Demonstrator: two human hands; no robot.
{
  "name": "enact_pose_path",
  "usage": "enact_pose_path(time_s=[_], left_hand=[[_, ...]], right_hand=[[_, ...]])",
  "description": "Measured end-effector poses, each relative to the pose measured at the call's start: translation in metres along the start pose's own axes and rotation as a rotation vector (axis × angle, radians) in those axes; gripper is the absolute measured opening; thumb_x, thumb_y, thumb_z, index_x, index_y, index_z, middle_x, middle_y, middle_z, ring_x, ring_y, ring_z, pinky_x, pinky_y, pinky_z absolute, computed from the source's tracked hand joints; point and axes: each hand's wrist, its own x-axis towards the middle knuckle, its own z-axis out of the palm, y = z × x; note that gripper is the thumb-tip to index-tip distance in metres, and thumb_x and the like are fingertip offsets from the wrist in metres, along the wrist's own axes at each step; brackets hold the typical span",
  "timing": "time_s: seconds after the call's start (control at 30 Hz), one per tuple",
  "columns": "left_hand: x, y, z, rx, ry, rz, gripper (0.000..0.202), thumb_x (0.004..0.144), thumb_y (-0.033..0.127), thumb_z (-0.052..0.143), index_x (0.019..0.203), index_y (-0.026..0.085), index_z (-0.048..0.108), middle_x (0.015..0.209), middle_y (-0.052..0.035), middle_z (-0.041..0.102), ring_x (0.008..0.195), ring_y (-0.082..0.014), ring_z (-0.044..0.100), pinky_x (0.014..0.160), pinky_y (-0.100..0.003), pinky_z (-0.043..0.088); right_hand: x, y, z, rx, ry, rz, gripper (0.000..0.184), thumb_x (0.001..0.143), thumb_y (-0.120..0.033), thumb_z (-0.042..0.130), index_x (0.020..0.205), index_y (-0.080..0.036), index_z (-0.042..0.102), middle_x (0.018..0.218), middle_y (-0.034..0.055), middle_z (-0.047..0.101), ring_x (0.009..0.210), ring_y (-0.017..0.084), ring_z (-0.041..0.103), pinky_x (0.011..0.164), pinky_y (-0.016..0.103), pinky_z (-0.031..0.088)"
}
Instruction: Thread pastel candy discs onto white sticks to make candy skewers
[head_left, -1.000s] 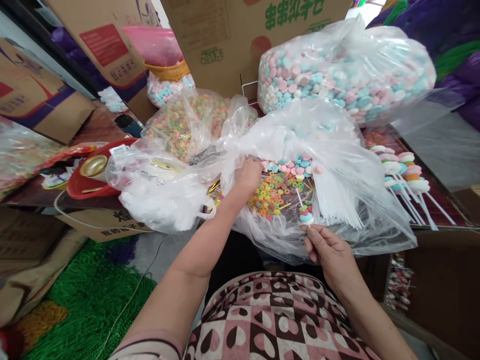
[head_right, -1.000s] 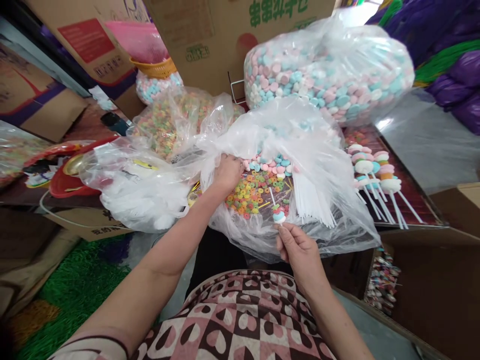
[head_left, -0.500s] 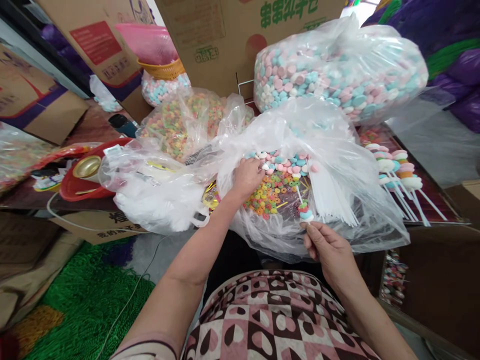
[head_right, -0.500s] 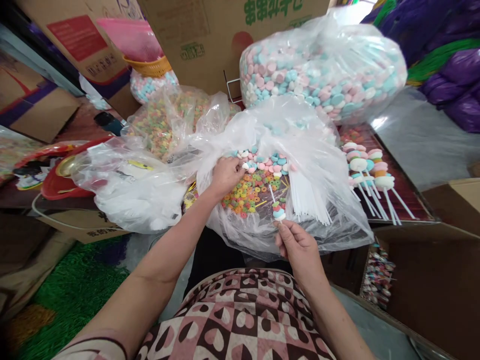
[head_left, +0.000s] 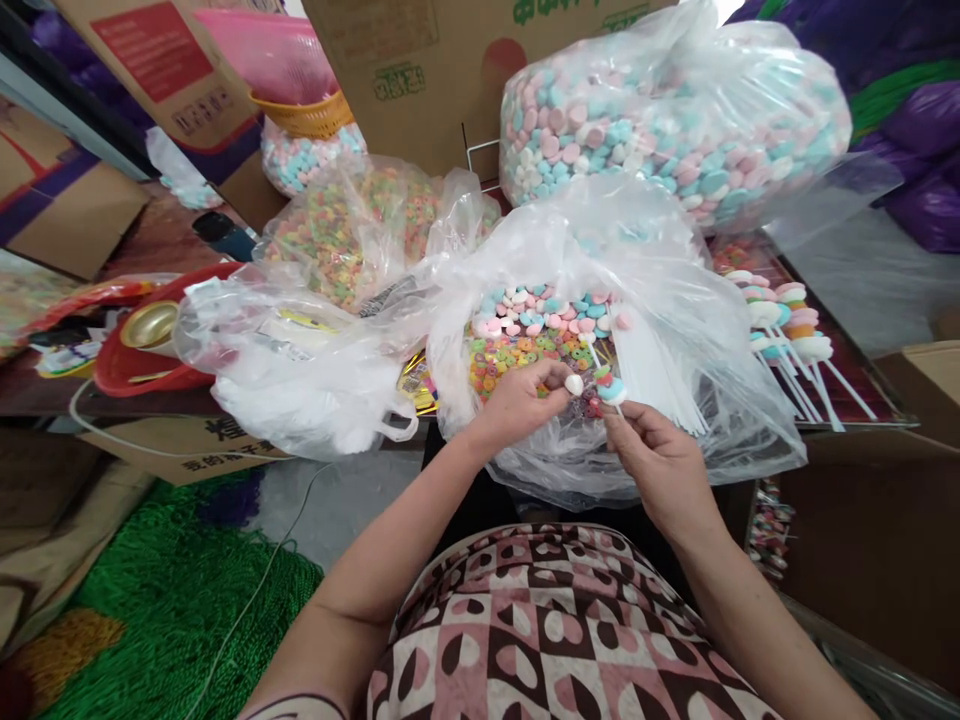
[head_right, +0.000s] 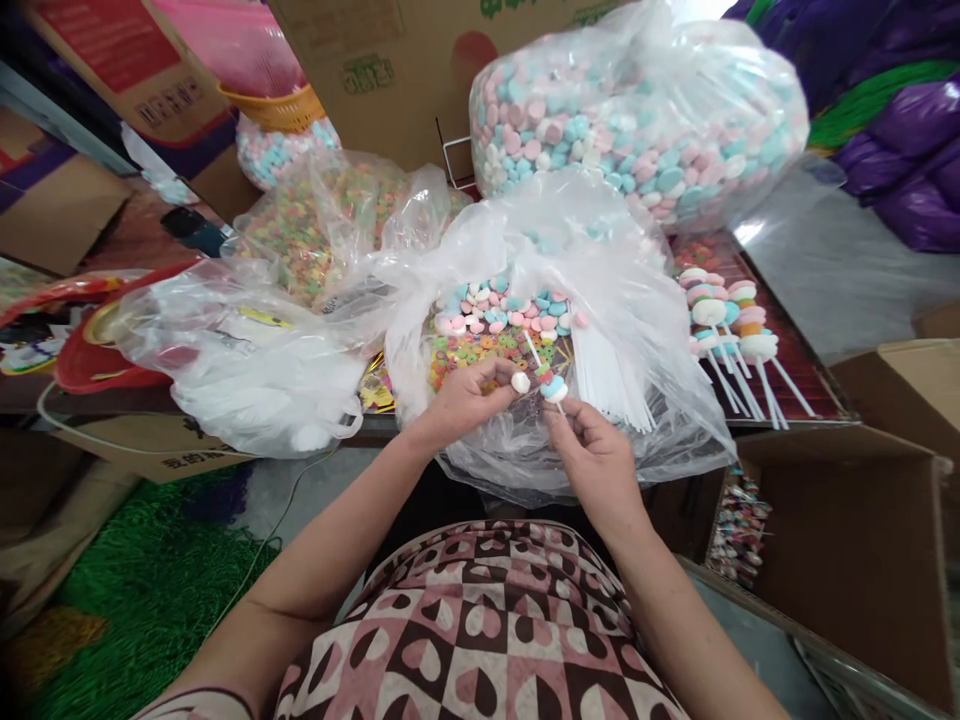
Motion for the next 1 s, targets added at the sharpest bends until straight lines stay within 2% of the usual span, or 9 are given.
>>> enact_pose_path(time_s=[0.13, 0.27, 0.37, 0.47, 0.63, 0.73, 0.8, 0.9, 1.0], left_hand=[[-0.008, 0.011, 0.013, 0.271, -0.014, 0.128, 0.005, 0.081, 0.023, 0.067, 0.084, 0.02, 0.063, 0.079, -0.0004, 0.07, 0.078, -0.0161, 0.065, 0.081, -0.031, 0.05], [-0.004, 0.012, 0.005, 0.3, -0.109, 0.134, 0.01, 0.084, 0.027, 0.067, 0.091, 0.019, 0.067, 0.085, -0.0023, 0.073, 0.082, -0.0175, 0.067, 0.08, -0.03, 0.05], [0.018, 0.006, -0.013, 0.371, 0.008, 0.06, 0.018, 0.092, 0.022, 0.054, 0.099, 0.017, 0.07, 0.1, -0.0057, 0.075, 0.09, -0.0179, 0.069, 0.082, -0.029, 0.051], [0.052, -0.002, -0.026, 0.742, 0.166, -0.018, 0.025, 0.093, 0.021, 0.052, 0.11, 0.014, 0.07, 0.113, -0.0121, 0.073, 0.108, -0.0251, 0.065, 0.094, -0.036, 0.048], [0.088, -0.013, -0.03, 1.041, 0.069, -0.121, 0.027, 0.094, 0.023, 0.053, 0.11, 0.014, 0.072, 0.122, -0.0168, 0.07, 0.117, -0.0318, 0.061, 0.099, -0.043, 0.044], [0.079, -0.012, -0.033, 0.876, 0.122, -0.081, 0.023, 0.094, 0.022, 0.052, 0.103, 0.015, 0.073, 0.116, -0.0133, 0.071, 0.112, -0.0278, 0.062, 0.098, -0.039, 0.045], [0.063, -0.01, -0.035, 0.594, 0.115, -0.058, 0.021, 0.094, 0.026, 0.054, 0.1, 0.017, 0.072, 0.105, -0.0085, 0.073, 0.1, -0.0228, 0.064, 0.09, -0.035, 0.047], [0.034, -0.006, -0.032, 0.078, -0.073, -0.058, 0.026, 0.092, 0.038, 0.059, 0.104, 0.018, 0.072, 0.094, -0.004, 0.072, 0.079, -0.0159, 0.062, 0.075, -0.029, 0.049], [0.011, -0.004, -0.021, -0.172, -0.234, -0.082, 0.029, 0.09, 0.042, 0.062, 0.102, 0.018, 0.072, 0.089, -0.0036, 0.07, 0.069, -0.0127, 0.058, 0.066, -0.027, 0.047]], right_hand=[[0.008, -0.005, 0.004, 0.0, 0.004, -0.026, 0.036, 0.072, -0.046, 0.082, 0.097, -0.021, 0.074, 0.088, 0.004, 0.075, 0.075, 0.018, 0.063, 0.07, 0.03, 0.049], [0.01, 0.003, 0.003, -0.002, 0.054, 0.009, 0.028, 0.074, -0.044, 0.08, 0.088, -0.02, 0.074, 0.076, 0.0008, 0.072, 0.067, 0.015, 0.06, 0.066, 0.028, 0.048], [0.008, 0.007, 0.003, 0.002, 0.049, 0.023, 0.024, 0.075, -0.042, 0.078, 0.084, -0.02, 0.072, 0.069, -0.0006, 0.067, 0.063, 0.015, 0.057, 0.062, 0.027, 0.045], [0.006, 0.007, 0.005, 0.013, 0.045, 0.018, 0.024, 0.074, -0.041, 0.076, 0.082, -0.02, 0.07, 0.066, -0.0013, 0.065, 0.06, 0.014, 0.054, 0.06, 0.027, 0.044], [0.004, 0.006, 0.006, 0.002, 0.042, 0.024, 0.025, 0.075, -0.041, 0.074, 0.083, -0.018, 0.069, 0.061, -0.003, 0.059, 0.053, 0.011, 0.045, 0.051, 0.025, 0.036], [0.005, 0.008, 0.001, 0.019, 0.044, 0.036, 0.026, 0.075, -0.042, 0.075, 0.085, -0.018, 0.069, 0.061, -0.0034, 0.059, 0.048, 0.009, 0.038, 0.046, 0.024, 0.028], [0.006, 0.007, -0.001, 0.055, 0.039, 0.045, 0.027, 0.075, -0.042, 0.076, 0.085, -0.018, 0.068, 0.062, -0.0037, 0.058, 0.046, 0.008, 0.034, 0.043, 0.024, 0.022], [0.009, 0.001, -0.002, 0.158, 0.0, 0.085, 0.027, 0.074, -0.042, 0.078, 0.086, -0.02, 0.066, 0.062, -0.0043, 0.059, 0.042, 0.006, 0.029, 0.041, 0.024, 0.017], [0.01, -0.008, -0.001, 0.274, -0.075, 0.144, 0.029, 0.072, -0.042, 0.08, 0.081, -0.02, 0.064, 0.062, -0.0039, 0.06, 0.04, 0.004, 0.028, 0.04, 0.023, 0.014]])
